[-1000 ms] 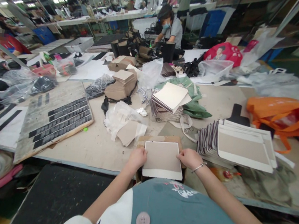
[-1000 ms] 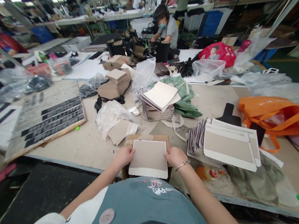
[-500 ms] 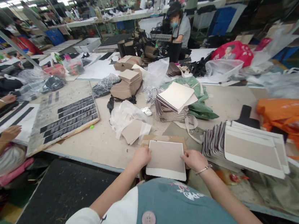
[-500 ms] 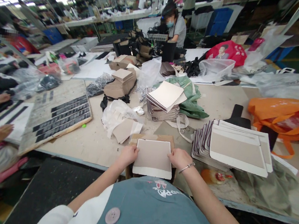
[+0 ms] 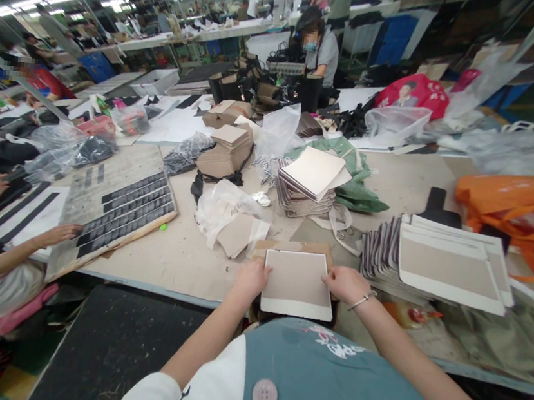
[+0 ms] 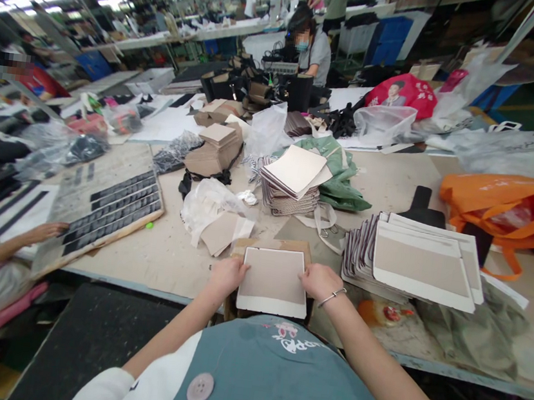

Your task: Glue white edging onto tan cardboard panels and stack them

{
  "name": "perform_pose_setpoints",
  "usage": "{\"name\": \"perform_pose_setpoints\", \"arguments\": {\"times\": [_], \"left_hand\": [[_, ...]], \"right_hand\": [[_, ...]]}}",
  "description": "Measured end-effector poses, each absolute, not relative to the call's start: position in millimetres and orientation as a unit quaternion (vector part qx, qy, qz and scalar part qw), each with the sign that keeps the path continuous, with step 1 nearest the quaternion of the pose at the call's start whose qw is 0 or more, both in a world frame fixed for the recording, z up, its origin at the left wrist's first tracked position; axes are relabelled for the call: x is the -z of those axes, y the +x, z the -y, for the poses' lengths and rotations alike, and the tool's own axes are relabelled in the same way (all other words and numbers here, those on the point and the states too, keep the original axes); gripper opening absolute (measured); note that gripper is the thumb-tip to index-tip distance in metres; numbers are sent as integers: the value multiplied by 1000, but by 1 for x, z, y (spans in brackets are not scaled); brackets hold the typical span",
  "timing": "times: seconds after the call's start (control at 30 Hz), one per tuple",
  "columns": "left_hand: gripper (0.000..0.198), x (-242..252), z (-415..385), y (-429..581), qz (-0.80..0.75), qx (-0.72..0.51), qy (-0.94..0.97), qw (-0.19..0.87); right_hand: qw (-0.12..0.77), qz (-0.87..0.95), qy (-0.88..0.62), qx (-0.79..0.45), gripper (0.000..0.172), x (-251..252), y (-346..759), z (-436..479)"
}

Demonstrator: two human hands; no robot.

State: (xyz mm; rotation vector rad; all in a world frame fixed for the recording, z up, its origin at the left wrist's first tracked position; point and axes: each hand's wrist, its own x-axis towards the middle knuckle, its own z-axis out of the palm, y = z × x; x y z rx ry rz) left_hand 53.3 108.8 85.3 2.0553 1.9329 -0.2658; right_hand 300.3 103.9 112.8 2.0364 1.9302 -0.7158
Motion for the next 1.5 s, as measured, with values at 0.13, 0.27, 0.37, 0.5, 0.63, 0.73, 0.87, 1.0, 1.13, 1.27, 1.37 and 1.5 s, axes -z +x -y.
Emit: {"name": "perform_pose_setpoints", "arguments": {"times": [0.13,0.27,0.37,0.5,0.63,0.73,0.87,1.0,1.13,1.27,1.37,1.5], "left_hand": [[29,-93,-100,56,-636,29,763,109],[43,-86,-86,74,-474,-53,875,86],[66,-73,-79,87,-403,-45,909,96],[71,-59,-82,85,-415,-23,905,86],[72,-55,-87,68,-436,-15,897,74],[73,-53,-88,60,-450,-17,890,70],[72,-51,-88,58,-450,-21,890,70],[71,-49,-88,58,-450,-23,890,68],[68,-48,-89,57,-447,-16,893,57],[68,-47,-89,58,-445,-15,894,52],[68,-45,-89,60,-447,-22,893,48],[69,-44,-88,57,-459,-20,887,37]], "right_hand": [[122,-660,700,245,30,-112,301,-105],[122,-660,698,249,29,-108,302,-107],[124,-662,697,246,28,-107,302,-107],[131,-664,696,241,30,-108,299,-105],[136,-660,700,236,37,-105,304,-101],[128,-654,712,219,45,-101,311,-94],[-20,-734,670,113,43,-89,307,-81],[-132,-846,511,70,57,-69,276,-75],[-113,-887,442,76,72,-49,252,-77],[-87,-880,464,58,74,-39,264,-79],[-64,-858,508,45,70,-39,283,-79],[-74,-815,574,37,63,-44,306,-68]]}}
